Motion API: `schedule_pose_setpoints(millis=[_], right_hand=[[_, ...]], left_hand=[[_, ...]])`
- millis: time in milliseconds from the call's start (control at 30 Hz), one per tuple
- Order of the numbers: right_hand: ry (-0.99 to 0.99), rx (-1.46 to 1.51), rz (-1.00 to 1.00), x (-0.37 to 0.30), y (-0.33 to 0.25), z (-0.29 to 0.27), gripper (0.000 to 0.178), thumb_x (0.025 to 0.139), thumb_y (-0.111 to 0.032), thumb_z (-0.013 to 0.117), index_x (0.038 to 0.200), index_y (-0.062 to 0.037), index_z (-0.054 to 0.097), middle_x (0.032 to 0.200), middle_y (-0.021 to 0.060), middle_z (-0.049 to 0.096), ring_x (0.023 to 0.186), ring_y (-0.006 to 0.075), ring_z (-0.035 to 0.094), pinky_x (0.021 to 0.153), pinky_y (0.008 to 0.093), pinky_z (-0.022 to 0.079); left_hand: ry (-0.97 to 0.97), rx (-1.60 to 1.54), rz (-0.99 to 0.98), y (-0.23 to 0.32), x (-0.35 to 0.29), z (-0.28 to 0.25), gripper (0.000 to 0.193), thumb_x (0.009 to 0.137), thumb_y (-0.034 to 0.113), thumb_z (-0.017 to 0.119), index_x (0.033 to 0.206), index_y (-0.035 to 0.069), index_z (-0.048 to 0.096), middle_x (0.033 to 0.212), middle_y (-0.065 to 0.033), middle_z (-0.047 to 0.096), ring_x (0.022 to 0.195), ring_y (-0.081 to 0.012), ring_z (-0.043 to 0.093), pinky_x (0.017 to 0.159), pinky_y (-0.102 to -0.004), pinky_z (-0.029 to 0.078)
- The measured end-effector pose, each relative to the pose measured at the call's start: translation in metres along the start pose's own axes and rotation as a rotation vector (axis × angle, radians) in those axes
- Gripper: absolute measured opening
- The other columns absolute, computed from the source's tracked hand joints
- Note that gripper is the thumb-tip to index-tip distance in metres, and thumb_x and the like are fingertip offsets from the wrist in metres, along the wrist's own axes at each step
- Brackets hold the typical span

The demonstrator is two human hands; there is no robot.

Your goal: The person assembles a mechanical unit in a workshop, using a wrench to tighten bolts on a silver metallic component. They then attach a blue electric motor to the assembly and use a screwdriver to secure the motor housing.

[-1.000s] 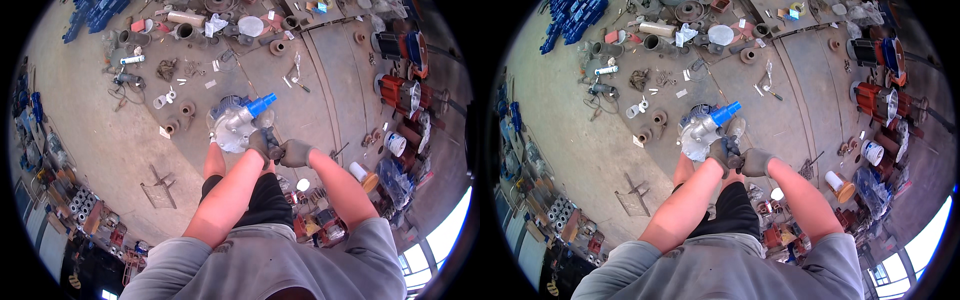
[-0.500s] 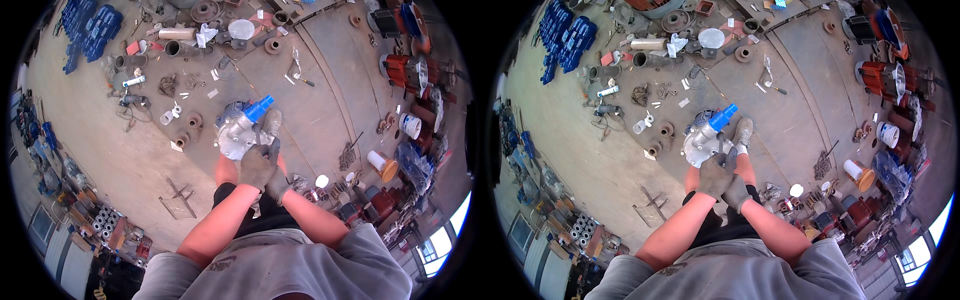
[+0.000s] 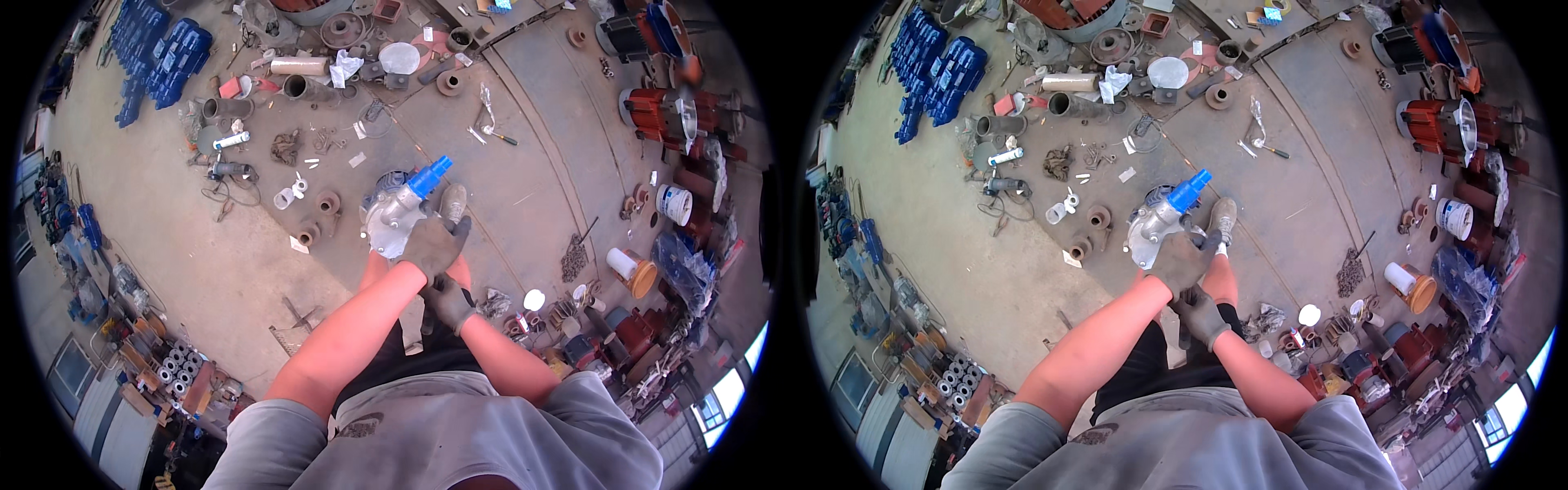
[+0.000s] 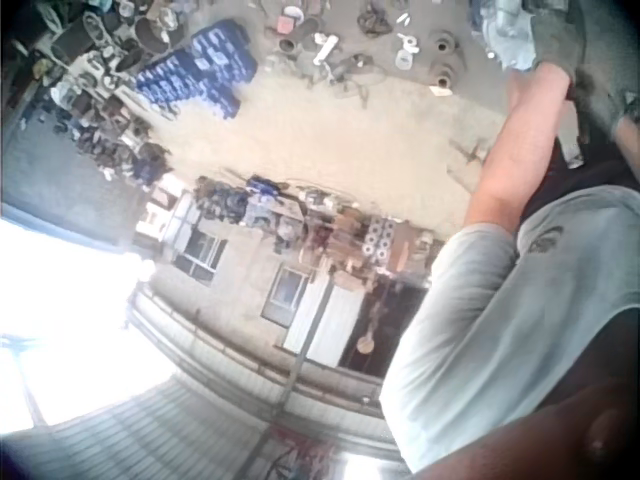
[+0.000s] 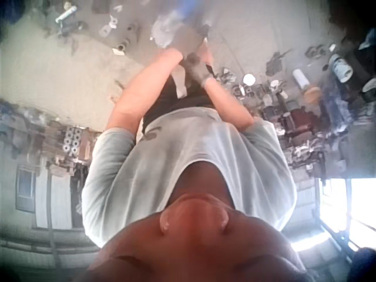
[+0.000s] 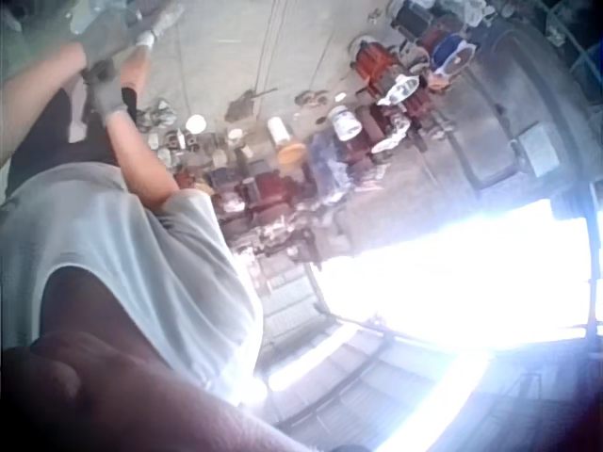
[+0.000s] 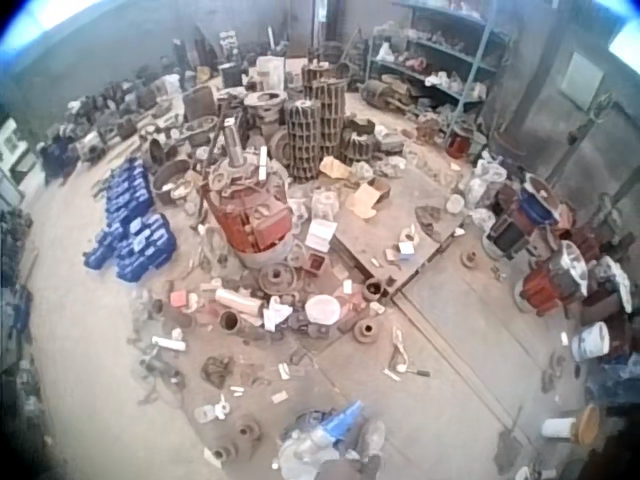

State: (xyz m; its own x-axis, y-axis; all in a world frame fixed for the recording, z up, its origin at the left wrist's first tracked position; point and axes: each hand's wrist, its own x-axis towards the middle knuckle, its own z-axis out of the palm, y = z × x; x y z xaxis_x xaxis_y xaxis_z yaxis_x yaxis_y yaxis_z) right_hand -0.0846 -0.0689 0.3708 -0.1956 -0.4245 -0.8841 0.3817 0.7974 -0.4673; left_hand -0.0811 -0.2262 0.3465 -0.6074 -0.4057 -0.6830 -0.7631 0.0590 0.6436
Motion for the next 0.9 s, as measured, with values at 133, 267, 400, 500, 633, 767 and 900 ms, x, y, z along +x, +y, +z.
schedule_pose_setpoints(millis=[133,267,400,500,633,767,900], right_hand=[[-0.119,-0.23,0.159,-0.015,0.023,-0.06,0.042,0.104,-0.046,0.074,0.115,-0.0055,0.074,0.093,0.0116,0.077,0.079,0.0216,0.071,0.073,0.0381,0.055],[-0.201,-1.031,-0.059,0.011,-0.088,-0.134,0.054,0.097,-0.061,0.076,0.111,-0.0096,0.078,0.093,0.0174,0.078,0.09,0.0347,0.076,0.085,0.0476,0.058],[-0.26,-1.365,-0.14,0.039,-0.159,-0.156,0.051,0.097,-0.062,0.073,0.106,-0.0121,0.08,0.095,0.0155,0.08,0.093,0.0374,0.077,0.086,0.0492,0.059],[-0.233,-1.176,-0.113,0.044,-0.137,-0.152,0.047,0.103,-0.057,0.069,0.098,-0.0116,0.081,0.088,0.0139,0.079,0.085,0.0336,0.077,0.08,0.047,0.059],[0.003,-0.612,-0.122,0.007,-0.015,-0.115,0.045,0.111,-0.04,0.062,0.091,-0.0039,0.079,0.075,0.011,0.074,0.07,0.0202,0.07,0.07,0.0415,0.056],[-0.055,-0.595,-0.003,0.013,-0.015,-0.122,0.048,0.111,-0.044,0.061,0.092,-0.0033,0.079,0.075,0.0131,0.074,0.069,0.0245,0.071,0.072,0.0447,0.056],[-0.075,-0.651,0.024,0.004,-0.032,-0.121,0.053,0.111,-0.05,0.06,0.093,-0.0034,0.08,0.076,0.0151,0.075,0.068,0.0304,0.072,0.073,0.047,0.056]], left_hand=[[0.006,-0.432,-0.198,0.017,-0.023,-0.026,0.055,0.108,0.046,0.061,0.087,-0.003,0.076,0.08,-0.0159,0.076,0.071,-0.0265,0.074,0.072,-0.0408,0.058],[0.336,-0.798,-0.066,-0.024,-0.041,0.022,0.034,0.11,0.029,0.063,0.105,-0.003,0.074,0.083,-0.0115,0.075,0.074,-0.0206,0.073,0.071,-0.0359,0.057],[0.633,-0.71,0.064,-0.011,-0.033,0.049,0.039,0.112,0.032,0.061,0.104,-0.004,0.074,0.078,-0.0109,0.072,0.073,-0.0199,0.071,0.071,-0.0367,0.057],[0.516,-0.9,-0.107,-0.01,-0.023,0.038,0.042,0.112,0.035,0.061,0.1,-0.003,0.076,0.077,-0.0116,0.072,0.071,-0.0211,0.07,0.071,-0.0371,0.057],[0.24,-0.79,-0.163,-0.005,-0.011,0.011,0.046,0.111,0.038,0.062,0.092,-0.002,0.076,0.076,-0.012,0.072,0.07,-0.0223,0.07,0.07,-0.0386,0.057],[0.257,-0.654,-0.119,0.0,-0.016,0.016,0.046,0.11,0.038,0.064,0.088,-0.001,0.074,0.076,-0.0123,0.073,0.069,-0.0226,0.07,0.069,-0.0391,0.056],[0.728,-0.526,0.063,0.008,-0.032,0.046,0.033,0.109,0.025,0.065,0.093,-0.002,0.075,0.074,-0.0093,0.073,0.067,-0.018,0.07,0.066,-0.038,0.057]])
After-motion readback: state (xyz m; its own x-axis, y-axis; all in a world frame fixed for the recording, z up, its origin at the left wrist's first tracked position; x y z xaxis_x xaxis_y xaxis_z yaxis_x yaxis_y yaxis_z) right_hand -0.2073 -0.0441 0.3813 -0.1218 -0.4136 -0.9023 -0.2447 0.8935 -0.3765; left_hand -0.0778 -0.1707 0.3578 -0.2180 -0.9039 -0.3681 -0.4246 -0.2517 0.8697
